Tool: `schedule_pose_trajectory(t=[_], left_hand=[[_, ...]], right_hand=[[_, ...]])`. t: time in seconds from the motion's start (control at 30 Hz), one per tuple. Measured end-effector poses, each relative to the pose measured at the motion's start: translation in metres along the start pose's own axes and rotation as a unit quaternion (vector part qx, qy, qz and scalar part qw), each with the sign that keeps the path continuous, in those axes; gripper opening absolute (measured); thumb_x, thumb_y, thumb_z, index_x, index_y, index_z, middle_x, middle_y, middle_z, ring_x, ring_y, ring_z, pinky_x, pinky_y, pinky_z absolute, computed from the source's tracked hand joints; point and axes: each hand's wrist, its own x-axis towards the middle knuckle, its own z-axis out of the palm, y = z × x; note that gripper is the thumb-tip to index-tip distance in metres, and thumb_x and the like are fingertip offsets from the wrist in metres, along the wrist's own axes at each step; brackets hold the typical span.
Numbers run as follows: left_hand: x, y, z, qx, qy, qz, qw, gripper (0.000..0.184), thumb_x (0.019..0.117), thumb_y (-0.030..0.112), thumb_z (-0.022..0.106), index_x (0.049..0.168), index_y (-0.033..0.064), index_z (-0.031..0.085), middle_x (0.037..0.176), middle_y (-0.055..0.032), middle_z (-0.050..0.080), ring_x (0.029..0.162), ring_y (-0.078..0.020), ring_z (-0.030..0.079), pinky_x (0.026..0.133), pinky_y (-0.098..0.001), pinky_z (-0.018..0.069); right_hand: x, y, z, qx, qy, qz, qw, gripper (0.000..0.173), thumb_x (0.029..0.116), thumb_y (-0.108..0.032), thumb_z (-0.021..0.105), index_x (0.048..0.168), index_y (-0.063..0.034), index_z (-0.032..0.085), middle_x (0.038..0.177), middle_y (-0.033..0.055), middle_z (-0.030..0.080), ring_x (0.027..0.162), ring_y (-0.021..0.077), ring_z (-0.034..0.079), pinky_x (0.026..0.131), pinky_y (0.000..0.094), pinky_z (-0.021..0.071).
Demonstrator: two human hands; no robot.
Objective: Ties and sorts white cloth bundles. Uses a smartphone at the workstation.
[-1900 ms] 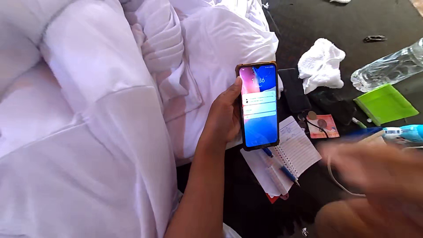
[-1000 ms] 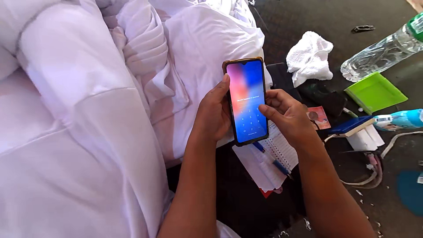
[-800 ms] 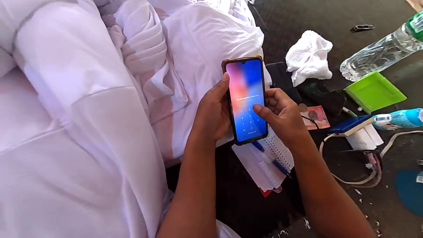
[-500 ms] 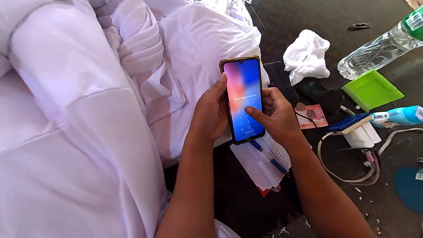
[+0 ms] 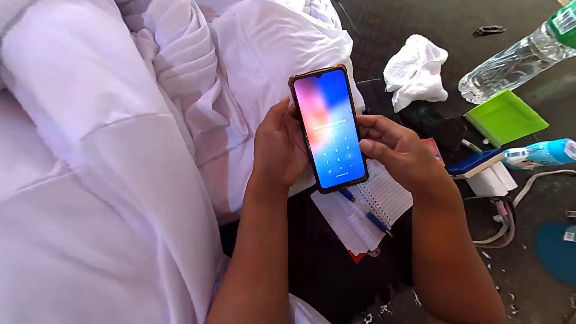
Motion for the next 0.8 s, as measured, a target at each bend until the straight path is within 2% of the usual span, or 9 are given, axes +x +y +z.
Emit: schedule_pose_trajectory(t=[0.1,0.2,0.37,0.5,0.57,0.7,0.8], left_hand=[[0.001,-0.001,0.000,-0.021,0.007,0.003,1.000,0.052,0.1114,0.036,0.012,0.121,0.0096,0.056,0.109,-0.0080,0.070,0.104,-0.0177,0.070,0.091,-0.0370,0.0582],[0.002,-0.001,-0.001,-0.018,0.014,0.007,1.000,0.045,0.1126,0.030,0.019,0.120,0.0089,0.058,0.106,-0.0083,0.070,0.102,-0.0166,0.070,0.089,-0.0348,0.0589],[0.002,-0.001,-0.001,-0.012,0.010,-0.003,1.000,0.043,0.1130,0.031,0.022,0.122,0.0093,0.058,0.108,-0.0074,0.070,0.103,-0.0156,0.070,0.092,-0.0338,0.0585],[-0.001,-0.001,-0.002,0.003,0.002,-0.003,1.000,0.041,0.1128,0.033,0.024,0.124,0.0117,0.058,0.107,-0.0047,0.070,0.101,-0.0132,0.071,0.089,-0.0311,0.0590],[-0.004,-0.002,-0.006,0.035,-0.013,-0.006,0.999,0.041,0.1122,0.039,0.027,0.126,0.0170,0.059,0.108,-0.0007,0.070,0.098,-0.0095,0.071,0.085,-0.0276,0.0596],[-0.004,-0.003,-0.006,0.045,-0.017,-0.004,0.999,0.040,0.1117,0.039,0.029,0.126,0.0171,0.059,0.110,-0.0008,0.070,0.100,-0.0097,0.070,0.086,-0.0285,0.0594],[-0.004,-0.004,-0.005,0.062,-0.013,-0.002,0.998,0.040,0.1116,0.039,0.029,0.127,0.0167,0.058,0.111,-0.0008,0.070,0.100,-0.0105,0.070,0.086,-0.0301,0.0597]], right_hand=[[0.000,-0.001,0.000,0.026,0.011,0.011,1.000,0.038,0.1047,-0.018,0.051,0.141,-0.0059,0.053,0.114,0.0028,0.069,0.095,0.0087,0.071,0.081,0.0249,0.0611],[0.000,-0.002,0.001,0.026,0.019,0.022,0.999,0.037,0.1044,-0.015,0.051,0.141,-0.0058,0.053,0.113,0.0033,0.069,0.094,0.0091,0.071,0.081,0.0248,0.0609],[-0.001,-0.004,0.003,0.026,0.022,0.020,0.999,0.036,0.1038,-0.012,0.051,0.139,-0.0049,0.054,0.111,0.0031,0.069,0.091,0.0081,0.071,0.080,0.0236,0.0609],[0.000,-0.005,0.008,-0.013,0.045,0.015,0.999,0.034,0.1033,-0.010,0.052,0.137,-0.0040,0.055,0.109,0.0023,0.069,0.091,0.0055,0.069,0.080,0.0213,0.0593],[0.000,-0.005,0.014,-0.049,0.070,0.011,0.996,0.034,0.1027,-0.010,0.055,0.136,-0.0033,0.055,0.108,0.0022,0.069,0.091,0.0035,0.068,0.081,0.0193,0.0579],[0.004,0.001,0.034,-0.100,0.136,0.007,0.986,0.043,0.0975,-0.021,0.067,0.135,-0.0045,0.053,0.102,0.0029,0.067,0.084,0.0031,0.067,0.073,0.0197,0.0576],[0.007,0.008,0.042,-0.121,0.149,0.010,0.981,0.059,0.0910,-0.028,0.075,0.138,-0.0058,0.048,0.108,0.0053,0.066,0.091,0.0065,0.068,0.076,0.0239,0.0587]])
